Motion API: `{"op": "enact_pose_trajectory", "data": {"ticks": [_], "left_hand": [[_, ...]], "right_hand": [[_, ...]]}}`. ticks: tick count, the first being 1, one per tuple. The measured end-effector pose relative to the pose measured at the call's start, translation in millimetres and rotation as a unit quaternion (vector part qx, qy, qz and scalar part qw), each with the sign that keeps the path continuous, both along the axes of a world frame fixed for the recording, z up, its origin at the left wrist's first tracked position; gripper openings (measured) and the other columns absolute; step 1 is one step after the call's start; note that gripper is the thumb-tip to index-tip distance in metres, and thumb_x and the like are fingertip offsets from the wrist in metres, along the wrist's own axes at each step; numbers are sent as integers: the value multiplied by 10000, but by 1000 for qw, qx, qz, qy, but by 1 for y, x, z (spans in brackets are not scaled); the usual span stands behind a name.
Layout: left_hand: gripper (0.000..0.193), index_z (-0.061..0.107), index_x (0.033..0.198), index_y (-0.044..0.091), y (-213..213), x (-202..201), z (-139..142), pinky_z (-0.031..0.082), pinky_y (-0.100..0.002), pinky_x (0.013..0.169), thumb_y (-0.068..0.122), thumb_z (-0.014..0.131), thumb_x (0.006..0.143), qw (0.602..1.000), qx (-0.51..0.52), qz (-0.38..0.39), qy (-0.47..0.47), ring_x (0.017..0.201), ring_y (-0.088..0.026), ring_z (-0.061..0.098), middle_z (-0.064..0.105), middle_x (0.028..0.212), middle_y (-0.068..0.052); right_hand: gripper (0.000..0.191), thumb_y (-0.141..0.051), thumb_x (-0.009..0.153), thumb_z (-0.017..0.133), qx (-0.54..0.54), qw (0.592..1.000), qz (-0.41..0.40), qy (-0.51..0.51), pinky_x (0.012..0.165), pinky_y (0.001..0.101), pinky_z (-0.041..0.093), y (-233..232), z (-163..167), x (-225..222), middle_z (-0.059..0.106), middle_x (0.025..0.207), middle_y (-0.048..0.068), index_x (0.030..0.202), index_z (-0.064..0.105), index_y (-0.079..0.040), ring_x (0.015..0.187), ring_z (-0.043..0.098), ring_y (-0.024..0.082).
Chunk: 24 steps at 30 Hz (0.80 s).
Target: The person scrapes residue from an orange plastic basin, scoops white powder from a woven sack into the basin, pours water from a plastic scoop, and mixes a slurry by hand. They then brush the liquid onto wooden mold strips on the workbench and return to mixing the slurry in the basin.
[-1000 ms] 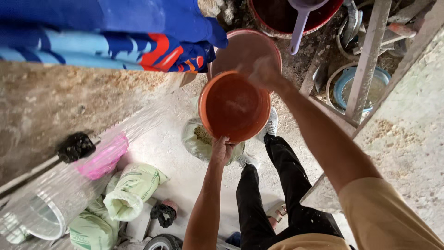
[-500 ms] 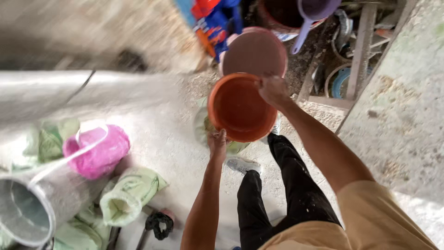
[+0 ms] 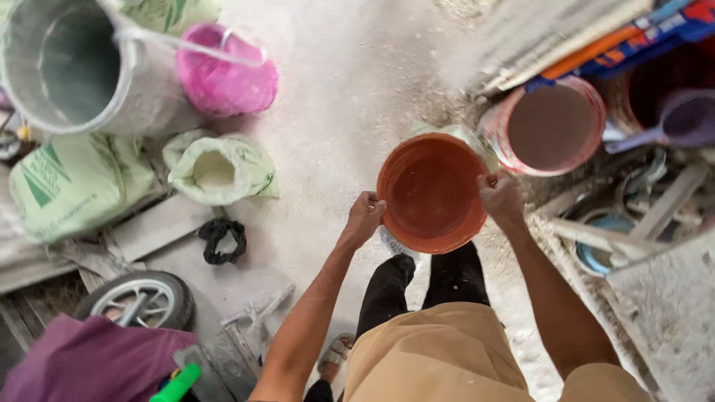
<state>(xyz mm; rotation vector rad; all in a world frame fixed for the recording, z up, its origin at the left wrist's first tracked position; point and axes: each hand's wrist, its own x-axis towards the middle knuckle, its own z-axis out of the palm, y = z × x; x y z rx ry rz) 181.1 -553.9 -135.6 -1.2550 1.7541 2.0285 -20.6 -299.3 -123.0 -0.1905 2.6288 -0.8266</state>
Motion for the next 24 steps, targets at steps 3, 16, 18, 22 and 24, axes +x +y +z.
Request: {"op": "enact_pose_trajectory", "data": {"ticks": [3,16,18,22,24], "left_hand": [[313,583,1182,-17,-42,22,0,620,-320,681,180,654,949,998,-37,37,-27,824,-175,693,665,1010,-100],[407,642,1109,19,-241,54,-35,541,-330,826,303,792,859,969,-189,84,-134,915,-200,688,723,1002,-108],[367,644,1018,-12,-279,49,-61,552,-341,791,311,763,893,968,-177,61,-167,859,-222,709,741,955,-141],[404,585,974,18,-335,33,-126,529,-368,725,284,826,790,946,-223,136,-192,781,-238,655,688,887,-146],[377,607,895,-7,-357,28,-160,522,-372,700,301,809,815,948,-172,167,-210,733,-231,648,684,818,-139]], "right_hand": [[356,-379,921,740,16,1000,14,-15,756,478,562,-56,-9,11,749,846,172,924,723,-23,804,731,339],[371,-426,941,695,38,981,187,-16,804,496,552,-334,-75,15,739,894,192,923,741,-58,870,710,400],[373,-425,942,687,68,972,220,-40,806,515,545,-385,-97,11,734,929,204,929,732,-55,880,700,415],[374,-425,956,651,115,954,268,-66,832,532,548,-486,-152,10,736,970,211,966,715,-57,914,702,417],[367,-414,987,619,124,941,307,-65,842,536,555,-531,-187,11,733,982,221,987,716,-60,930,699,429]]}}
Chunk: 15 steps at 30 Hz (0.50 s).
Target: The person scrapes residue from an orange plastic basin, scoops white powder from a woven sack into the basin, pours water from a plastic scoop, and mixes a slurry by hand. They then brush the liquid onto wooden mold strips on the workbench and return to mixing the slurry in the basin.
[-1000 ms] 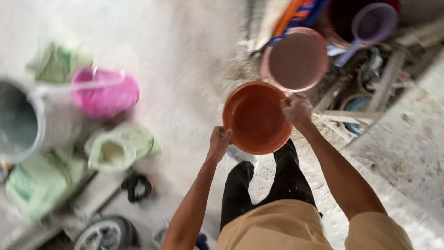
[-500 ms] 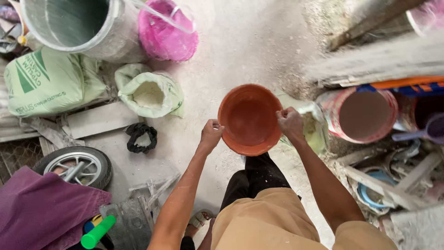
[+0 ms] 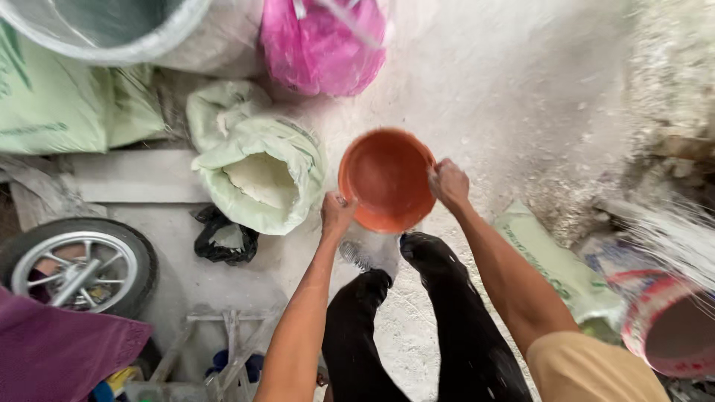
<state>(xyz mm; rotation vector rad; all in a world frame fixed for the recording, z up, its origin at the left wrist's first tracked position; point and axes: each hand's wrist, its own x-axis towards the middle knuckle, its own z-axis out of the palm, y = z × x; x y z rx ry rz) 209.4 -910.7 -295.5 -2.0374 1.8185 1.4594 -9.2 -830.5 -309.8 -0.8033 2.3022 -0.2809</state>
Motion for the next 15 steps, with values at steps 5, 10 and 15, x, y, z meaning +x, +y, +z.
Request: {"op": "enact_pose_trajectory", "data": {"ticks": [5,10,15], "left_hand": [[404,589,927,18,-34,-7,-90,525,-352,667,288,842,766,994,-11,106,35,718,-187,603,637,796,-76],[452,568,1115,-11,-17,18,-160,540,-366,787,262,806,843,987,4,149,67,861,-208,634,659,983,-100],[475,521,1361,12,39,86,-149,492,-434,930,217,642,950,939,109,306,117,1082,-241,597,598,1206,-136]], "right_hand": [[381,-420,995,590,37,997,59,14,822,544,550,-79,-92,8,727,976,227,1039,682,-53,917,693,441],[384,-401,1005,585,17,998,57,-2,837,520,560,-89,-158,22,724,1038,227,1091,664,-35,952,699,422],[563,-376,1105,616,-72,982,142,100,1023,590,432,-81,-151,61,605,1277,327,1354,511,118,1194,554,483]]}}
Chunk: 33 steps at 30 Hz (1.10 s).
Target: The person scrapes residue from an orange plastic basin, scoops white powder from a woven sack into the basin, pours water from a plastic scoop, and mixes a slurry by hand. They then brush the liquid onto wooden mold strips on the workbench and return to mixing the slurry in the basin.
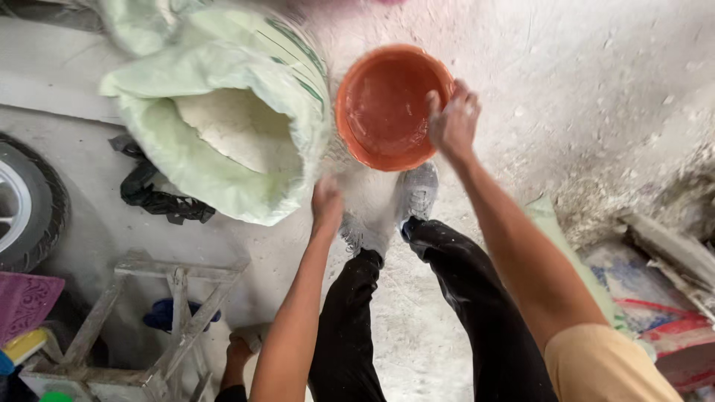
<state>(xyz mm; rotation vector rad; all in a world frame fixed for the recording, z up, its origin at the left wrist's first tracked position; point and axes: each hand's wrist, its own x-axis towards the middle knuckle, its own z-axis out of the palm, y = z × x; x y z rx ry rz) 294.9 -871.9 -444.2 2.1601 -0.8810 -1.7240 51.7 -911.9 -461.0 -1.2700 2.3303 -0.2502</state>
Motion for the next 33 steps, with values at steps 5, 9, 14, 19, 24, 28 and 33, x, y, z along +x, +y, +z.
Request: {"op": "enact_pose_trajectory", "data": {"ticks": [5,9,14,19,24,28,33], "left_hand": [[638,553,1372,105,-20,87,68,484,-542,983,530,549,897,829,16,488,271,1165,-296,608,610,1315,-100],[681,545,1467,123,-119,111,77,428,-455,1059,536,640,934,920,78,355,147,1270,-244,586,598,1440,-46],[533,569,1326,23,-99,113,73,557,-396,901,64,665,804,952,-24,301,56,1048,-237,685,667,1268,-116],[375,626,1260,-89,-53,111,58,507,-340,825,-29,640,889,990,-61,122,39,962,-212,620,675,1176,-136],[531,524,1353,2,-51,128,41,522,-316,912,-82,625,839,954,-150,238,104,1106,-195,644,632,1294,-91],[557,440,1367,33,-12,144,6,510,-431,882,-46,670,867,947,-46,304,93,1120,-242,613,591,1288,-100],[519,517,1382,107,-18,155,-49,509,-463,1013,-1,611,883,897,-3,356,261,1200,-248,603,614,1317,-56]], "right_hand": [[721,-417,1017,632,-45,915,7,-400,1022,482,505,-20,50,101,503,1437,276,1512,359,31,1263,577,397],[654,-405,1010,648,-12,940,-46,-339,836,497,545,-64,72,177,567,1226,292,1385,370,53,961,673,387],[470,-351,1035,567,-32,930,-79,-357,769,535,519,-44,68,178,660,987,243,1324,491,12,856,680,389],[527,-333,983,685,-120,977,-70,-160,776,521,549,30,47,177,657,1100,256,1368,539,-4,911,675,408],[473,-305,958,677,23,800,-395,-451,579,418,424,29,7,209,717,1145,170,1370,548,-111,838,668,296],[370,-308,1031,651,-44,296,-549,-780,893,405,672,7,-31,208,699,1266,73,1329,634,-89,1055,749,218],[495,-438,945,521,-10,255,-380,-889,881,491,619,14,-68,198,722,1162,152,1239,636,-57,1025,723,312]]}}
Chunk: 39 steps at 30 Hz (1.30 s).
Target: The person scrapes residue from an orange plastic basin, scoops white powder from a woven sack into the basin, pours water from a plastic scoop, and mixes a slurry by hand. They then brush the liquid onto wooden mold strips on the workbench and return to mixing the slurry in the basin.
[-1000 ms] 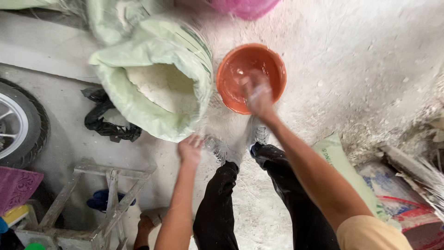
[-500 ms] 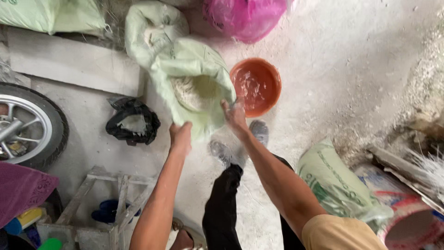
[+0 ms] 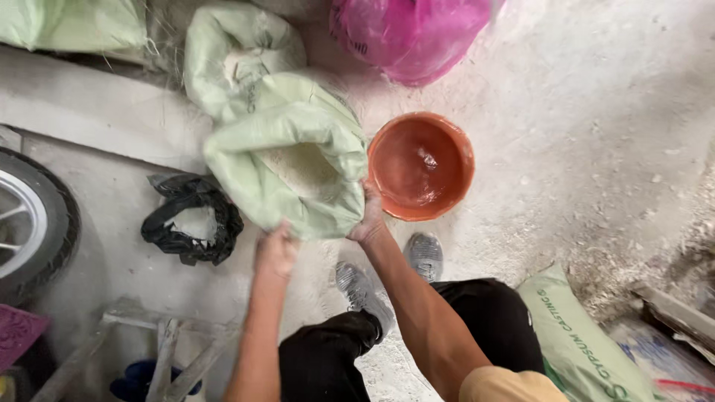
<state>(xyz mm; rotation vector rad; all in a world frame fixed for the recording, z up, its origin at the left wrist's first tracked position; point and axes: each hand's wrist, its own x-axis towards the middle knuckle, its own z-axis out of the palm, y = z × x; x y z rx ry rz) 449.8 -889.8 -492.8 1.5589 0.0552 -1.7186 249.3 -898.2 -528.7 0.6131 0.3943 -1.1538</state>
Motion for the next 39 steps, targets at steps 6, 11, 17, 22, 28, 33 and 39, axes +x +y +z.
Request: {"op": "enact_pose_trajectory", "data": {"ticks": [6,11,17,22,28,33,39], "left_hand": [[581,483,1502,81,-64,-2,-14,466,-496,1110,331,403,984,954,-175,160,182,1311,-328,587,591,1463,-96],[832,404,1536,30,-55,-24,-19,477,-539,998,616,535,960,891,-365,125,239,1270,-368,564,492,1468,-194],[775,237,1488,9,-41,-9,-31,522,-433,1001,226,716,919,914,-177,-33,-363,1245,-285,572,460,1401,-191],[442,489,1413,-59,-70,30,-37,545,-453,987,133,573,1024,970,-217,91,53,1210,-311,582,552,1368,-205],[528,518,1382,21,-106,15,-15,562,-492,958,323,399,966,980,-138,124,-64,1206,-294,623,587,1361,-164],[806,207,1463,-68,-109,11,34,540,-470,952,426,596,958,866,-242,-100,-427,1202,-312,557,450,1362,-276],[680,663,1271,-74,-177,-29,26,471,-332,601,549,490,1060,939,-146,-199,-238,768,-198,586,662,1044,-191]], "right_hand": [[488,-428,1018,489,165,843,163,485,960,508,549,9,-8,14,694,1124,176,1277,563,-21,1053,672,332],[413,-218,931,559,47,865,100,490,979,561,522,-18,-11,8,646,1183,146,1305,538,-44,1090,622,331],[525,-359,920,313,120,984,-43,124,904,581,525,-47,-35,-13,714,1125,173,1209,630,-57,1017,677,359],[481,-306,902,372,39,990,82,105,939,636,528,-23,-45,-30,677,1048,213,1190,617,-7,975,655,391],[682,-242,905,666,-98,457,82,880,1109,547,395,-48,-8,-47,474,1414,279,1497,383,-56,1323,452,430],[359,-216,921,663,-189,250,105,944,1032,542,457,-127,-4,-1,679,1186,187,1274,662,-150,1149,608,401],[345,-345,1041,534,-282,401,323,810,930,486,517,-205,-24,-6,729,1064,198,1109,733,-72,1032,686,343]]}}
